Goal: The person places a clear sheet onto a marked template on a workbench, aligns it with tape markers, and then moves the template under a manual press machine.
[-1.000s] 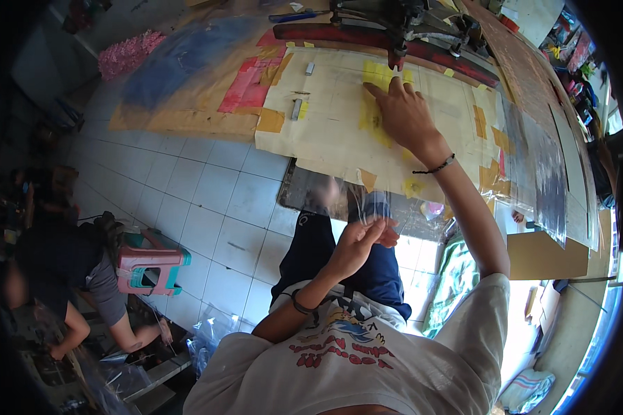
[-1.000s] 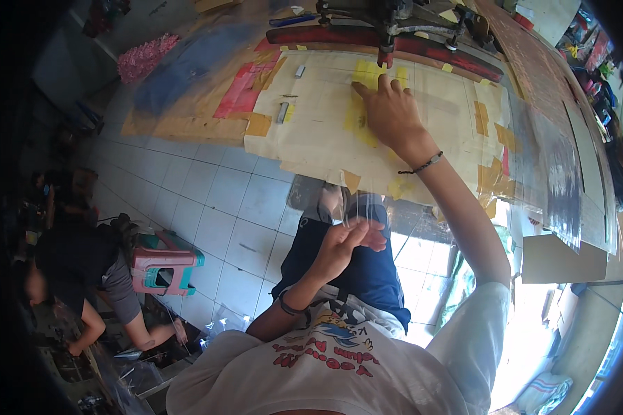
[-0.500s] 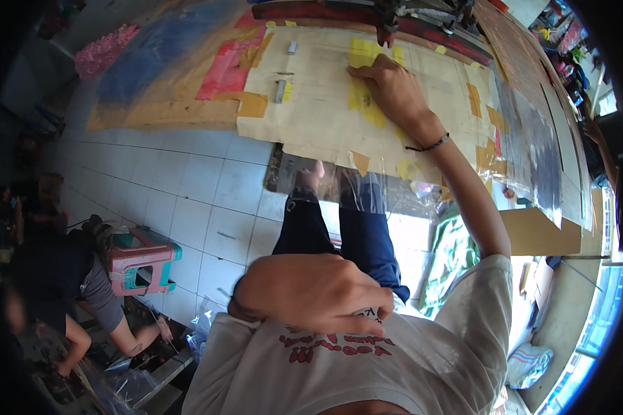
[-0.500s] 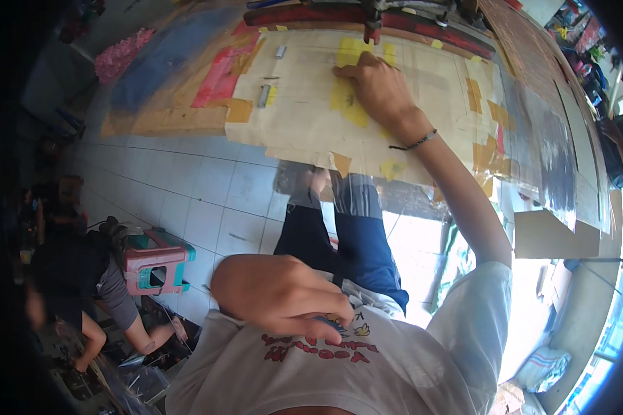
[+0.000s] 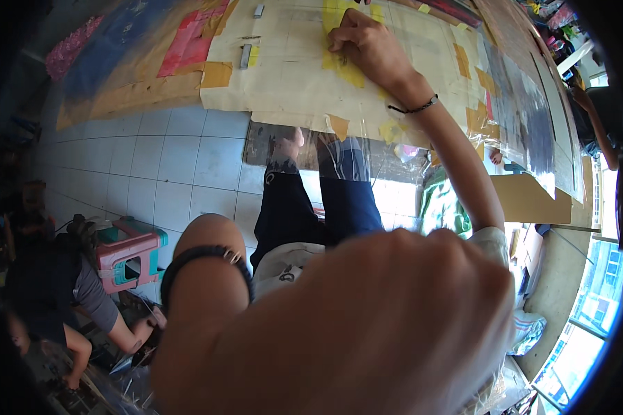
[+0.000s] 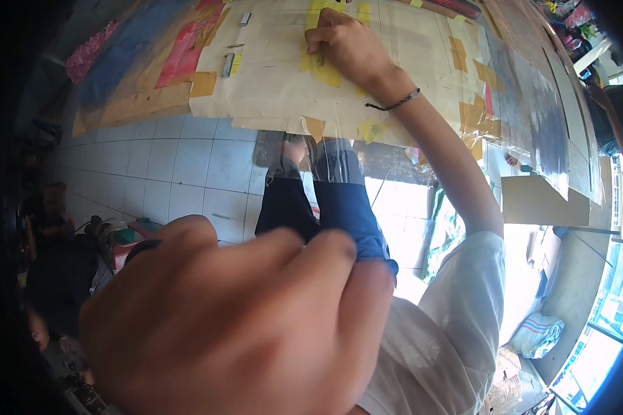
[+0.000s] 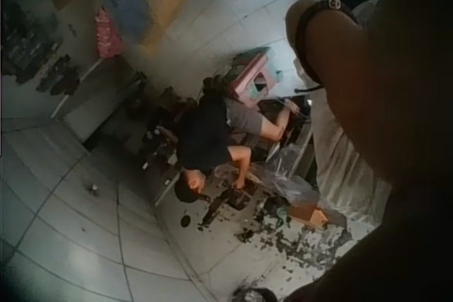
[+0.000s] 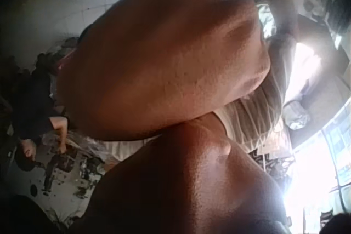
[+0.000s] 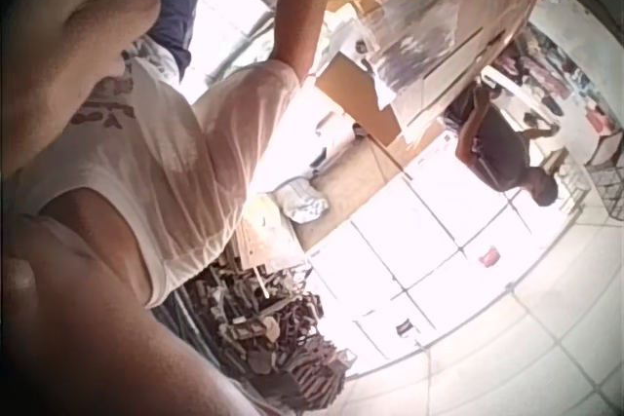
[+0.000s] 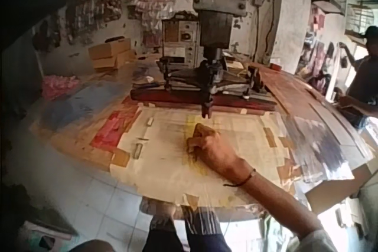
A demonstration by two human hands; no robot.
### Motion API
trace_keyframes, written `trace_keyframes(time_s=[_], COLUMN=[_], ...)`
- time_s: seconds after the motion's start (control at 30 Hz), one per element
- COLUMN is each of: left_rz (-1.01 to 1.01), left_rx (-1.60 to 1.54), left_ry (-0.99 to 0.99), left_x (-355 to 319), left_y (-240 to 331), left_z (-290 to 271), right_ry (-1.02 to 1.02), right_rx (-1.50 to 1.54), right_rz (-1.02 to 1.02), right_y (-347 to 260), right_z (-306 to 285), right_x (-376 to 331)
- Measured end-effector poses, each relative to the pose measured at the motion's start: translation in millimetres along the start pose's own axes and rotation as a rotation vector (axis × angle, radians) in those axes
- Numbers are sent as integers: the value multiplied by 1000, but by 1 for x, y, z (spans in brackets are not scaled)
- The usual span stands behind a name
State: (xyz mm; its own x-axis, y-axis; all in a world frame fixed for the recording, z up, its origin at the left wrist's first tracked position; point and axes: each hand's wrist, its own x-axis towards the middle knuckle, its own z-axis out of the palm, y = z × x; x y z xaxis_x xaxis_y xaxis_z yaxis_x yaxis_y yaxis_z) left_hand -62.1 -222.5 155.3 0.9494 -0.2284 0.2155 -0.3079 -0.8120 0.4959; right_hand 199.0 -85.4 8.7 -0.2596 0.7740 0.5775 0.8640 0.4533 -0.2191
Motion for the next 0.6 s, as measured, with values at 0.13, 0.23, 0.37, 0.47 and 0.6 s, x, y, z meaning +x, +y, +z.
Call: trace_keyframes(time_s=[0.13,0.23,0.37,0.47,0.6], left_rz=[-72,-453,-706,-668,-661], left_rx=[112,282,439,445,203], left_ry=[103,300,443,482,358], left_x=[14,12,3,-11,-26], left_y=[-67,-123,-139,-131,-124], left_z=[19,34,76,103,157], right_ry=[-11,-56,-14,-60,-77], right_rx=[92,211,249,329,382], right_rz=[2,22,-4,138,176], right_y=[8,3,11,8,3], right_z=[-5,1,-9,-5,-7], right_x=[-8,-8,-13,-15,-8])
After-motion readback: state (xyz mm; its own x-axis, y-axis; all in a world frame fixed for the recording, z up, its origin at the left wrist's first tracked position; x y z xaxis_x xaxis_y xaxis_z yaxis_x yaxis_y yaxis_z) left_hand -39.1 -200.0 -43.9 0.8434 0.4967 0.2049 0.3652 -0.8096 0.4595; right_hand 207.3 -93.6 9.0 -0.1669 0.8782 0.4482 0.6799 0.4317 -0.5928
